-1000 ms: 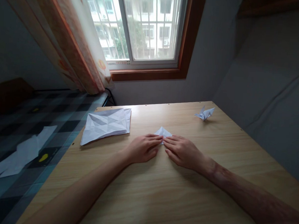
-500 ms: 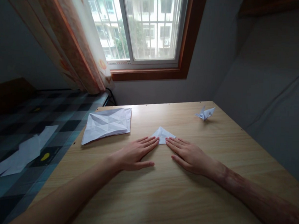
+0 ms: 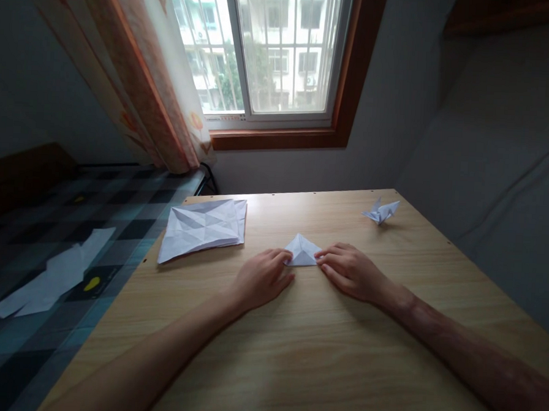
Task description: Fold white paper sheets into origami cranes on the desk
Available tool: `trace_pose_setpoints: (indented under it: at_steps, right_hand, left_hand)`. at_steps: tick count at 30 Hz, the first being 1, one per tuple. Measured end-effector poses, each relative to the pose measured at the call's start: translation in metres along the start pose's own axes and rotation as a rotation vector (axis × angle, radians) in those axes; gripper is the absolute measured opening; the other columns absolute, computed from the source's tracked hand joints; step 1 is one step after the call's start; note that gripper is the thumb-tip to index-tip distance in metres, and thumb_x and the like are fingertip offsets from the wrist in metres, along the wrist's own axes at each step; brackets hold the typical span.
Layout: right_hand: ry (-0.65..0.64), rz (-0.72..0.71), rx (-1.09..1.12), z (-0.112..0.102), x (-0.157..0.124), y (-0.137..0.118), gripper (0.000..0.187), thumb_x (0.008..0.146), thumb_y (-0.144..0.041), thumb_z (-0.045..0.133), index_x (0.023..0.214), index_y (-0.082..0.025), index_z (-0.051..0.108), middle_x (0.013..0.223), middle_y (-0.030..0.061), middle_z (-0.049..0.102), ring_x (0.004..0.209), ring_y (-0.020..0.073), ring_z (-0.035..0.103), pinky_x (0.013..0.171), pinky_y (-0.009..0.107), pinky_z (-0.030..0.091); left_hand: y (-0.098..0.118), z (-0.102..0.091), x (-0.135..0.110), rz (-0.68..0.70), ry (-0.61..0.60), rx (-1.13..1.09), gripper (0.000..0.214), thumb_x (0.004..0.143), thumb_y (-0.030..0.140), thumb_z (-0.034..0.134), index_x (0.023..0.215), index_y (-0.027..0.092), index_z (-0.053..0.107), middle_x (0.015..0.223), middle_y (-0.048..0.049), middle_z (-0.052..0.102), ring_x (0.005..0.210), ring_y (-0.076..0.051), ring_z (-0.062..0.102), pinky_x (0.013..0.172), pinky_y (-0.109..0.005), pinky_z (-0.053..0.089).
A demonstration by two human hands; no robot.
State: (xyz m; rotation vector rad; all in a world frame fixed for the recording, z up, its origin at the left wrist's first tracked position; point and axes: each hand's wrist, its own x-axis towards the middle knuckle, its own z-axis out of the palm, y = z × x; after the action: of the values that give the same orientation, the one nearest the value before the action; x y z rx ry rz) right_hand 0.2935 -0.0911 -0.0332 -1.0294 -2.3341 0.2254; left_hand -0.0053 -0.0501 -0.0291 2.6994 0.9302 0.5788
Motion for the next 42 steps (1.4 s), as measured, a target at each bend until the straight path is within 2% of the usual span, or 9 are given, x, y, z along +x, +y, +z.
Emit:
trace_pose_setpoints:
  at_steps: [3,6,11,13,18,21,25,33,42]
  right_hand:
    - [0.064,0.048,0.052,0.01,0.015,0.011,0.017,0.1,-0.014,0.062,0.102,-0.023,0.077,0.104,0.0086,0.081,0.099,0.0281,0.072,0.095,0.047,0.055]
    - [0.139,0.145,0.136,0.02,0.027,0.024,0.02,0.098,-0.011,0.061,0.102,-0.023,0.077,0.096,0.0065,0.079,0.093,0.0263,0.07,0.09,0.044,0.055]
    - [0.172,0.057,0.094,0.025,0.032,0.031,0.029,0.102,-0.013,0.063,0.122,-0.026,0.077,0.128,0.0095,0.076,0.119,0.0288,0.066,0.105,0.047,0.053]
    - [0.133,0.0,0.058,0.024,0.03,0.026,0.028,0.104,-0.014,0.062,0.124,-0.028,0.077,0.129,0.0087,0.076,0.118,0.0284,0.066,0.105,0.047,0.052]
    - [0.11,-0.082,0.044,0.021,0.025,0.013,0.012,0.105,-0.022,0.066,0.101,-0.026,0.077,0.107,0.0069,0.078,0.098,0.0258,0.066,0.093,0.043,0.053]
    - [0.125,-0.099,0.067,0.021,0.025,0.011,0.021,0.105,-0.025,0.066,0.084,-0.024,0.071,0.096,0.0064,0.078,0.088,0.0241,0.064,0.084,0.04,0.051]
    - [0.115,-0.051,0.091,0.022,0.022,0.012,0.032,0.106,-0.029,0.067,0.074,-0.024,0.068,0.083,0.0048,0.077,0.078,0.0218,0.066,0.08,0.04,0.05]
    - [0.046,-0.05,0.002,0.022,0.02,0.015,0.016,0.105,-0.035,0.069,0.101,-0.032,0.084,0.103,0.0062,0.08,0.091,0.0247,0.068,0.087,0.042,0.055]
    - [0.012,0.036,-0.212,0.022,0.02,0.011,0.03,0.106,-0.035,0.066,0.133,-0.028,0.076,0.122,0.0123,0.07,0.109,0.0324,0.06,0.1,0.052,0.052]
  left_hand:
    - [-0.002,0.007,0.013,-0.018,0.063,-0.011,0.033,0.101,0.026,0.066,0.133,0.022,0.068,0.125,-0.0115,0.077,0.114,-0.029,0.073,0.098,-0.043,0.06]
    - [-0.009,0.012,0.022,0.034,0.108,-0.085,0.021,0.103,0.021,0.06,0.118,0.023,0.076,0.113,-0.0085,0.079,0.106,-0.025,0.073,0.097,-0.041,0.058]
    - [-0.015,0.013,0.023,0.102,0.108,-0.199,0.026,0.101,0.012,0.056,0.102,0.024,0.08,0.111,-0.0058,0.081,0.104,-0.022,0.075,0.099,-0.038,0.056]
    - [-0.014,0.011,0.021,0.101,0.104,-0.25,0.028,0.098,0.01,0.056,0.099,0.024,0.08,0.114,-0.0056,0.082,0.106,-0.022,0.076,0.098,-0.036,0.057]
    - [-0.007,0.003,0.021,0.077,0.079,-0.333,0.029,0.096,0.01,0.054,0.097,0.023,0.08,0.118,-0.0046,0.082,0.11,-0.022,0.076,0.102,-0.036,0.058]
    - [-0.008,0.005,0.022,0.064,0.084,-0.309,0.021,0.098,0.016,0.06,0.097,0.023,0.08,0.118,-0.0053,0.082,0.109,-0.022,0.076,0.102,-0.036,0.058]
    - [-0.014,0.011,0.023,0.068,0.137,-0.094,0.011,0.094,0.017,0.07,0.098,0.023,0.079,0.121,-0.0073,0.079,0.108,-0.025,0.072,0.1,-0.04,0.058]
    - [-0.024,0.009,0.019,0.14,0.053,0.113,0.027,0.106,0.017,0.058,0.115,0.026,0.082,0.117,-0.0082,0.078,0.108,-0.026,0.069,0.097,-0.043,0.057]
    - [-0.011,0.008,0.016,0.115,0.044,0.27,0.027,0.108,0.02,0.055,0.12,0.024,0.08,0.125,-0.0103,0.072,0.103,-0.025,0.071,0.092,-0.041,0.059]
